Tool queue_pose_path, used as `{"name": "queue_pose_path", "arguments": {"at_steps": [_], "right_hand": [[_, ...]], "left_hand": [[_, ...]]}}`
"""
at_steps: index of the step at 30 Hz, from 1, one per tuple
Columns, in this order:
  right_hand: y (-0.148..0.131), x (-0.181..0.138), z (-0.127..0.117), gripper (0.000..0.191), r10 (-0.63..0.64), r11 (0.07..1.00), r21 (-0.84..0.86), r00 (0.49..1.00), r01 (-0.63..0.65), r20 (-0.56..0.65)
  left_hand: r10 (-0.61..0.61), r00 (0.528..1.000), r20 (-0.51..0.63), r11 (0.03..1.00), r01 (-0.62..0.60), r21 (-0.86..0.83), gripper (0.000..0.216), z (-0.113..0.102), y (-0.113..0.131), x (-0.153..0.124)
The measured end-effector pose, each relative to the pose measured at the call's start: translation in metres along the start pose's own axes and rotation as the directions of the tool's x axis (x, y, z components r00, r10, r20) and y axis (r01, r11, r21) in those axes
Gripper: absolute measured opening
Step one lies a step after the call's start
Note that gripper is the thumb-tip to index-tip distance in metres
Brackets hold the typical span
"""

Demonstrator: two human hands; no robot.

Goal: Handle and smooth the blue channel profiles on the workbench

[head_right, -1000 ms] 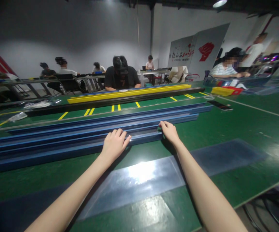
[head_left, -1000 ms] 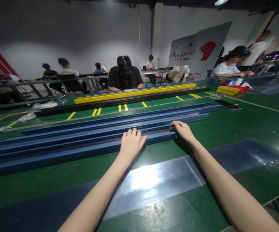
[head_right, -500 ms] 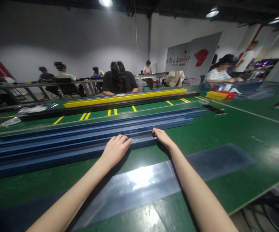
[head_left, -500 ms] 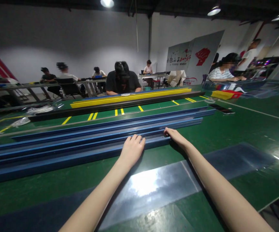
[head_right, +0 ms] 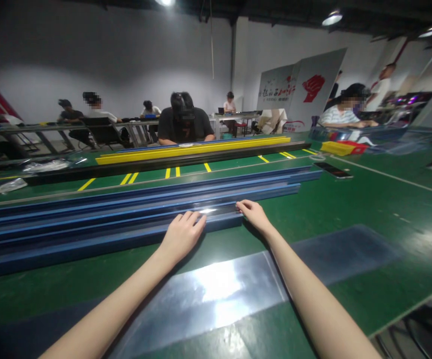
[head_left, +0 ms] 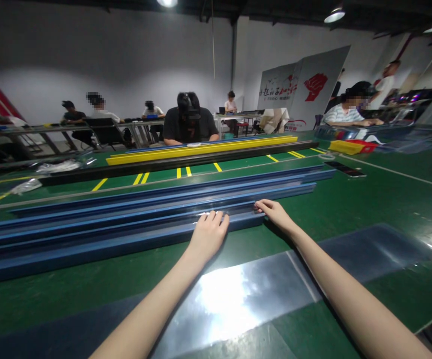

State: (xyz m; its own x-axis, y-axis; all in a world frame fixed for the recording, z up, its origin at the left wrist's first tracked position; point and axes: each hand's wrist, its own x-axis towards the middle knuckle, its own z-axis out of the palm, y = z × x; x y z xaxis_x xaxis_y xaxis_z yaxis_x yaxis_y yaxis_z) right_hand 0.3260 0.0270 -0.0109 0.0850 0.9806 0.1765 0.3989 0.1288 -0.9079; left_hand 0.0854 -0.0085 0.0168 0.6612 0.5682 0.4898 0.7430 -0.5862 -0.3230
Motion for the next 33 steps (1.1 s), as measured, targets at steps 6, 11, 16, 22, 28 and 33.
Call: {"name": "queue_pose_path", "arguments": {"at_steps": [6,11,16,22,28,33], "right_hand": [[0.000,0.000,-0.001,0.032,-0.016,0.999,0.028,1.000,0.017,-0.026],[-0.003,-0.002,-0.001,0.029,-0.028,0.996,0.082,0.999,0.030,-0.019],[-0.006,-0.003,0.001,0.027,-0.033,0.996,0.086,0.999,0.036,-0.036],[-0.007,-0.004,0.002,0.030,-0.029,0.999,0.043,0.998,0.031,-0.054],[-0.011,-0.005,0.002,0.031,-0.019,0.999,0.041,0.999,0.021,-0.048],[-0.011,-0.006,0.001,0.031,-0.023,0.998,0.054,0.999,0.026,-0.049]], "left_hand": [[-0.043,0.996,-0.076,0.999,0.044,0.015,0.025,0.010,0.004,-0.007],[-0.063,0.993,-0.096,0.998,0.064,0.005,0.027,0.011,0.006,-0.009],[-0.099,0.992,-0.082,0.995,0.098,-0.016,0.029,0.009,0.008,-0.010],[-0.197,0.978,-0.064,0.979,0.193,-0.064,0.030,0.004,0.011,-0.009],[-0.218,0.976,-0.018,0.975,0.217,-0.037,0.029,0.003,0.011,-0.009],[-0.209,0.978,-0.010,0.977,0.209,-0.031,0.028,0.002,0.011,-0.008]]}}
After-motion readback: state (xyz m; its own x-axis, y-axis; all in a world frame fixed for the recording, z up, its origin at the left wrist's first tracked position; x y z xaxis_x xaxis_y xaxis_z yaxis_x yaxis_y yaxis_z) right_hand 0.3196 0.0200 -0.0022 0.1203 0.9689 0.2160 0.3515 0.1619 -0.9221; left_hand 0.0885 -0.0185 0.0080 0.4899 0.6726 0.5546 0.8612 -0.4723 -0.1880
